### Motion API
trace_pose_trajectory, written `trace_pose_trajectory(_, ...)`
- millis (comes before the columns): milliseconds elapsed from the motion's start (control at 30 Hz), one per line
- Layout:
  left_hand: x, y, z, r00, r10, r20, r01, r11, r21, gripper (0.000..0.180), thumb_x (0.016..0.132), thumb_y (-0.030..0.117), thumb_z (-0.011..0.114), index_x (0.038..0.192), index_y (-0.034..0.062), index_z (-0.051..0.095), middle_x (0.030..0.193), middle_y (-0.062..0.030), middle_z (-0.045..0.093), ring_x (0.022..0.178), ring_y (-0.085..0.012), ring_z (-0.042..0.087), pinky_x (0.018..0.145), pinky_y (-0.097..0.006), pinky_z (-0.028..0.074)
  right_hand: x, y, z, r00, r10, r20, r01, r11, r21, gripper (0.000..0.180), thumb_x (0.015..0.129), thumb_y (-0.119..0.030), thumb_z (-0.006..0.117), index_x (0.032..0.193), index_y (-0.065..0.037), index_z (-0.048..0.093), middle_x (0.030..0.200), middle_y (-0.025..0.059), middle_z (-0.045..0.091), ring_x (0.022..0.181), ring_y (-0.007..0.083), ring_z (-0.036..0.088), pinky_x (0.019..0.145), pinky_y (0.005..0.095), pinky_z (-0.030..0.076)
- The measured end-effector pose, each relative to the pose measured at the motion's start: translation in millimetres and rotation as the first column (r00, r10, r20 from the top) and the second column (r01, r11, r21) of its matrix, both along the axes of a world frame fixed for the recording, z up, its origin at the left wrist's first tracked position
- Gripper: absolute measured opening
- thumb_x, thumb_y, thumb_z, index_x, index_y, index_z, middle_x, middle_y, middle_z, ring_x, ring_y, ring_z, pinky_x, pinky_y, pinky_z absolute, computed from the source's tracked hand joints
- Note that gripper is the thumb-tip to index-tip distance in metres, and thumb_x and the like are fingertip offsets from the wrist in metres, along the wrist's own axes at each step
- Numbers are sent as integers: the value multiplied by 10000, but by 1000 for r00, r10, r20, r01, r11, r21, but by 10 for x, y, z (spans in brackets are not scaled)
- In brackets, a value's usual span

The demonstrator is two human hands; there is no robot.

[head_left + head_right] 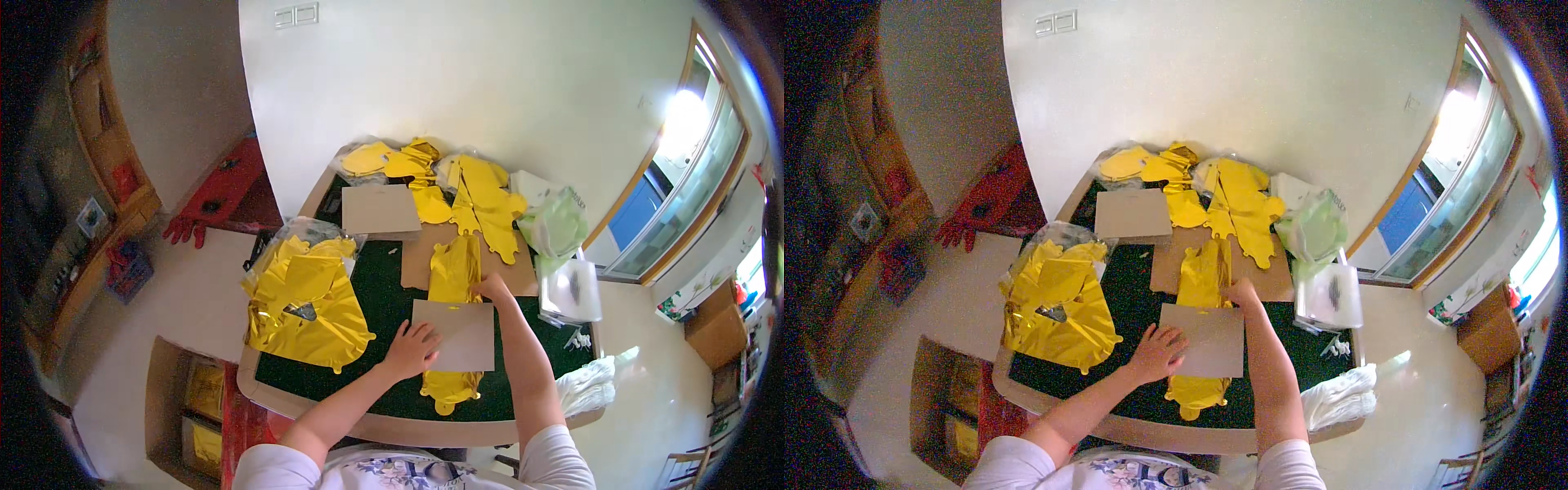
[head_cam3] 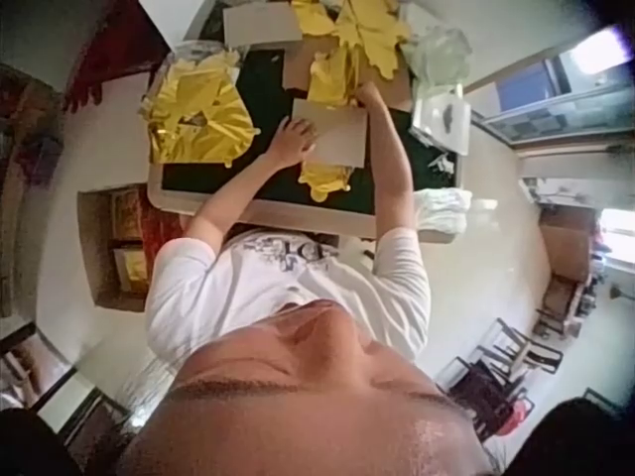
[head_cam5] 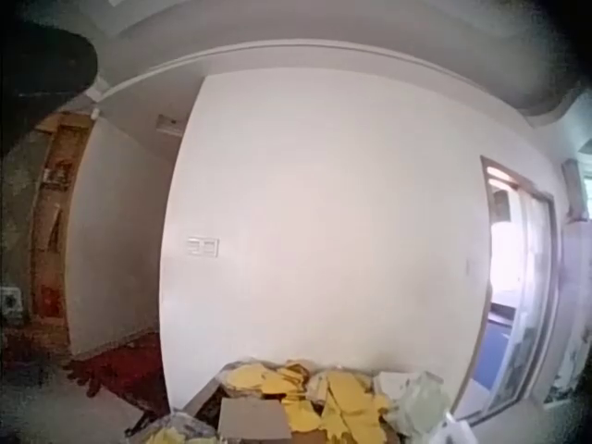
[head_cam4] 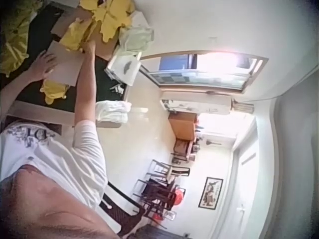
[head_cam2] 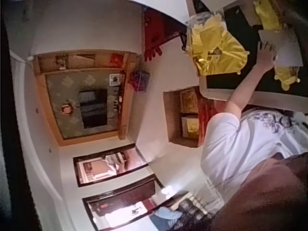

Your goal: The person folds a gold foil balloon and slides it into a plastic sleeve before unfolding a larger balloon and folding it around a cardboard sheet.

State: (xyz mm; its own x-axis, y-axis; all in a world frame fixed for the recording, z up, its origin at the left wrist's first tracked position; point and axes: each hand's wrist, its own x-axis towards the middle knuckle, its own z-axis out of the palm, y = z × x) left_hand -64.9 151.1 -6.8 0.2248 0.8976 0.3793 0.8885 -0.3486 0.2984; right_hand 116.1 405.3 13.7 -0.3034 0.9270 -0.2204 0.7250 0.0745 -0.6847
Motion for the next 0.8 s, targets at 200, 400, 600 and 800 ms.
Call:
trace_pose_trajectory(200,-11,-24,26,1000,7,8,-7,1000,-18,414,822,302,628,1205,152,576,1290,-120,507,1263,-314,415,1060,-571,288,-26,-131,135,977,58,-207,-71,996,-55,280,721,-154,750,954,-4,711,788,66,698,693,179,647,629,346,512)
trace_pose_trajectory(400,20,-11,22,1000,8,15,-8,1000,-31,405,829,314,619,1200,158,578,1298,-113,502,1272,-308,407,1065,-565,285,11,-212,159,985,-58,-161,31,985,-168,296,752,-36,720,1036,32,672,888,68,691,770,150,635,710,287,500)
trace_pose_trajectory(600,-27,-10,48,999,-16,32,19,997,-71,404,840,314,604,1215,168,574,1326,-109,485,1288,-309,388,1074,-569,274,89,-465,282,875,36,-483,-92,991,-93,298,780,-21,711,1065,34,646,907,45,675,810,120,604,732,264,482)
trace_pose_trajectory(800,-8,-9,83,1000,-8,30,10,998,-66,395,849,312,598,1216,169,580,1331,-108,479,1290,-308,385,1075,-568,274,277,-547,163,906,115,-408,-109,993,38,267,784,-23,710,1030,49,634,903,30,673,810,106,597,730,259,482)
